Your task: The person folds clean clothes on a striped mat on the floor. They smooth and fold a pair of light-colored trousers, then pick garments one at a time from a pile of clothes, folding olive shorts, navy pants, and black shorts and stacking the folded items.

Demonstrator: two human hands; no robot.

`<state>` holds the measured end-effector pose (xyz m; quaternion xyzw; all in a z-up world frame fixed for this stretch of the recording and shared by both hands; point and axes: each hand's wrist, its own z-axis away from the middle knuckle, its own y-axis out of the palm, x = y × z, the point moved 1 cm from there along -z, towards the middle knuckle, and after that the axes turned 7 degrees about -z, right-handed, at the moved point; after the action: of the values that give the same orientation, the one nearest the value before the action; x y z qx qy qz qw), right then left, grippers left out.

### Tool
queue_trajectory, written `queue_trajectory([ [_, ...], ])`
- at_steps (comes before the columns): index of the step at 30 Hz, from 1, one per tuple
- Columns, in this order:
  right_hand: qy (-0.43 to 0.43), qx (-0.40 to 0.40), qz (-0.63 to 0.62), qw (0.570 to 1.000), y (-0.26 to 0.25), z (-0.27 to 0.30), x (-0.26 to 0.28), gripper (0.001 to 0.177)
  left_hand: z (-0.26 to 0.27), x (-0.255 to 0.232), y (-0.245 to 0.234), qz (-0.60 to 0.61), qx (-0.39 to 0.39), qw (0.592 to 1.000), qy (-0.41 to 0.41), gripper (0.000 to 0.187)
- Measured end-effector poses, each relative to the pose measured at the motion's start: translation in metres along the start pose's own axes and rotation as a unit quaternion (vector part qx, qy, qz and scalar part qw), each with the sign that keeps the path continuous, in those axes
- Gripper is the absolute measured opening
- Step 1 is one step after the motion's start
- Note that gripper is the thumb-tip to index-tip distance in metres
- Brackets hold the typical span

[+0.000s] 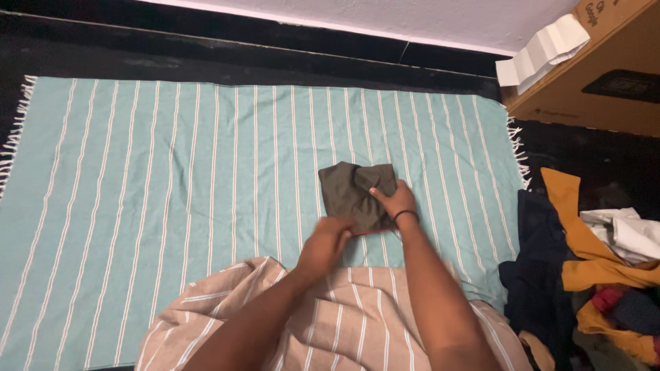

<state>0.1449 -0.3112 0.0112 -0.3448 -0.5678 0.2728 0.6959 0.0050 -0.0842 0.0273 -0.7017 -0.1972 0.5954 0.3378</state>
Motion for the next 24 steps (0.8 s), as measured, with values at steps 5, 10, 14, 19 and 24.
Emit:
queue_trajectory([
  [5,-0.169,-0.127,0.049,0.976,-0.003,0.043,0.05,0.07,-0.038,0.028,0.02,0.106,-0.214,0.959,-0.155,0.058],
  [10,-0.32,0.022,0.188,0.928,0.01,0.061,0.06,0.068,-0.066,0.047,0.045,0.149,-0.107,0.937,-0.296,0.076],
  [14,-0.3,0.03,0.228,0.926,0.02,0.06,0.044,0.068,-0.079,0.049,0.046,0.17,-0.051,0.919,-0.352,0.068],
  [19,-0.34,0.018,0.081,0.937,-0.002,0.048,0.041,0.064,-0.104,0.006,0.018,0.491,-0.033,0.822,-0.285,0.051],
  [24,-0.401,-0.01,-0.236,0.885,-0.058,0.063,0.062,0.096,-0.126,-0.069,-0.05,0.565,-0.065,0.803,-0.178,0.041],
])
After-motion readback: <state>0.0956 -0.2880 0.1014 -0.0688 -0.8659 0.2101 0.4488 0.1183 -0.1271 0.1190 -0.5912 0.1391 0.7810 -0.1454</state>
